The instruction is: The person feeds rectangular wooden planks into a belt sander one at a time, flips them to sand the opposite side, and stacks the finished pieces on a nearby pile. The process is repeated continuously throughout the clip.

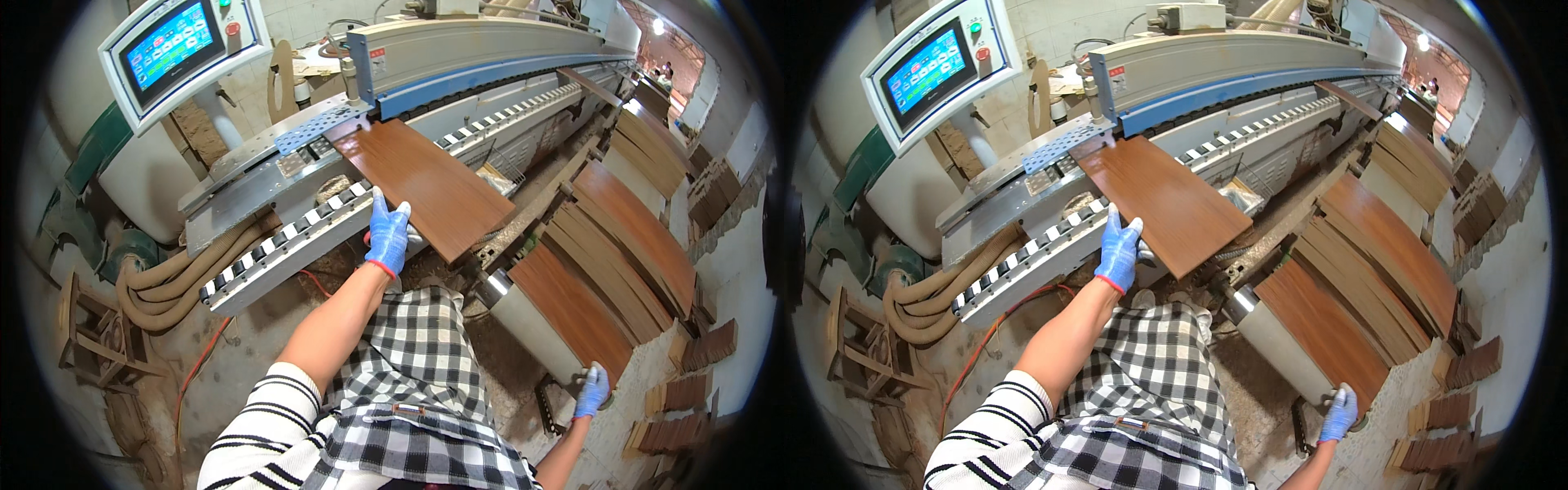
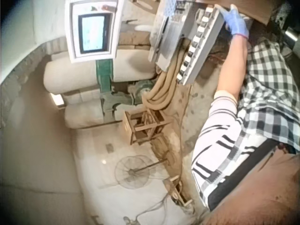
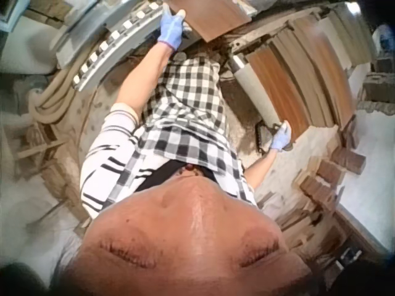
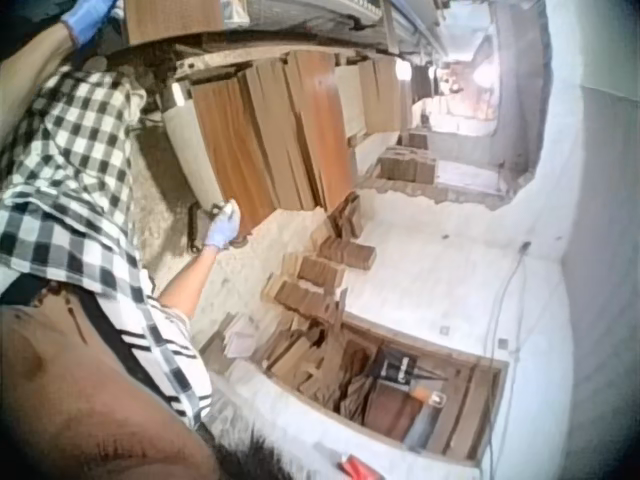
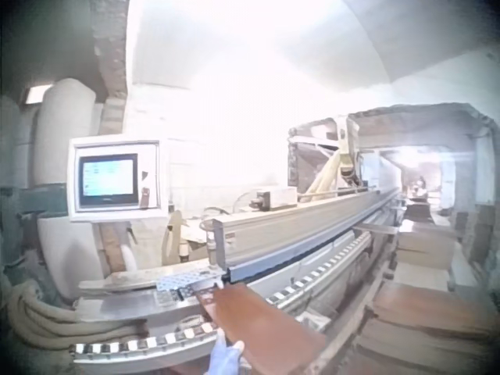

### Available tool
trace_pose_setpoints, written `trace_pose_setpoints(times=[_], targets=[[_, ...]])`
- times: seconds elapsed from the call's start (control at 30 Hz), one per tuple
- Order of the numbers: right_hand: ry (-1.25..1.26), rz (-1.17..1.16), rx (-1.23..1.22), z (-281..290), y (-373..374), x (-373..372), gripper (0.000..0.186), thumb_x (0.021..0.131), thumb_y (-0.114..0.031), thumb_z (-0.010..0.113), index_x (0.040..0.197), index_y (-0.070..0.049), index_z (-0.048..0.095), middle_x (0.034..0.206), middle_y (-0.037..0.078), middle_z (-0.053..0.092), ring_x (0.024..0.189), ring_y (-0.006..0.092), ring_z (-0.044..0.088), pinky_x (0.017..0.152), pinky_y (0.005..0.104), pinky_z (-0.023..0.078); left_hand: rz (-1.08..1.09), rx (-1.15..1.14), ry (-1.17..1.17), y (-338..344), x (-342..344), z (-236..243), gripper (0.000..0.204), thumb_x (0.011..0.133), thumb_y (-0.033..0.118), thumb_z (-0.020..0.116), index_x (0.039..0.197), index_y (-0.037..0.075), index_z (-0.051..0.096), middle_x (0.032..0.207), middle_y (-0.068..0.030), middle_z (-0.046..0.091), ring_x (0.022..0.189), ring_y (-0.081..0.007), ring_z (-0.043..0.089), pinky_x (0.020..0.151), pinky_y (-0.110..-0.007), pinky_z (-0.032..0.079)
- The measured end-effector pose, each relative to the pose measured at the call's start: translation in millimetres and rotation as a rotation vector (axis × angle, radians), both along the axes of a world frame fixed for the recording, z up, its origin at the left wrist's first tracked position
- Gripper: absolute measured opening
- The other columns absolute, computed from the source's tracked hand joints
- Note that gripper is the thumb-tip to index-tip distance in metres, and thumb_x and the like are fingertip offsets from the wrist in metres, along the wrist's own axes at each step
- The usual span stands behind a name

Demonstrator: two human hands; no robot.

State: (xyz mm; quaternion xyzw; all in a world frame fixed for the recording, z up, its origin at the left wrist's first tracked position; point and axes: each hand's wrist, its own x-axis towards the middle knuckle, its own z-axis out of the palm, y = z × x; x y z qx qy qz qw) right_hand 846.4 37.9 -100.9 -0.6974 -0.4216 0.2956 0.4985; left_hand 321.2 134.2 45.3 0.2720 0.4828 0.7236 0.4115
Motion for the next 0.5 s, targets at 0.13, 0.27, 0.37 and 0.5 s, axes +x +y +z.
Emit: trace_pose_setpoints(times=[0.13,0.27,0.37,0.5], targets=[[-0.068,-0.132,0.026,13,-6,38,0.025,0.093,-0.014,0.05,0.112,0.0,0.057,0.084,0.006,0.061,0.067,0.0118,0.057,0.058,0.024,0.046,0.084,-0.032,0.217,43,8,-17,0.078,0.09,0.01,0.052,0.146,0.007,-0.001,0.124,-0.013,0.049,0.09,-0.015,0.053,0.079,-0.024,0.044],[-0.554,-0.286,-0.035,-4,-7,83,0.039,0.092,-0.02,0.051,0.123,0.003,0.049,0.119,0.018,0.056,0.108,0.025,0.054,0.094,0.0334,0.041,-0.021,0.031,-0.021,70,30,-15,0.067,0.094,0.021,0.047,0.146,0.016,0.006,0.102,-0.0111,0.055,0.062,-0.0138,0.054,0.054,-0.029,0.049],[-0.416,-0.373,-0.079,-17,7,102,0.044,0.092,-0.021,0.052,0.127,0.004,0.045,0.128,0.019,0.052,0.116,0.0261,0.051,0.1,0.0332,0.037,-0.09,0.053,-0.297,80,66,-52,0.039,0.092,0.039,0.048,0.108,0.003,0.048,0.061,0.0031,0.037,0.047,-0.0102,0.04,0.041,-0.028,0.043],[-0.362,-0.39,-0.082,-41,17,123,0.045,0.09,-0.019,0.055,0.126,0.006,0.046,0.127,0.02,0.052,0.115,0.026,0.051,0.1,0.033,0.037,-0.738,-0.371,0.091,63,141,-100,0.068,0.09,0.007,0.045,0.146,0.009,0.005,0.074,-0.014,0.062,0.05,-0.0185,0.056,0.044,-0.03,0.048]])
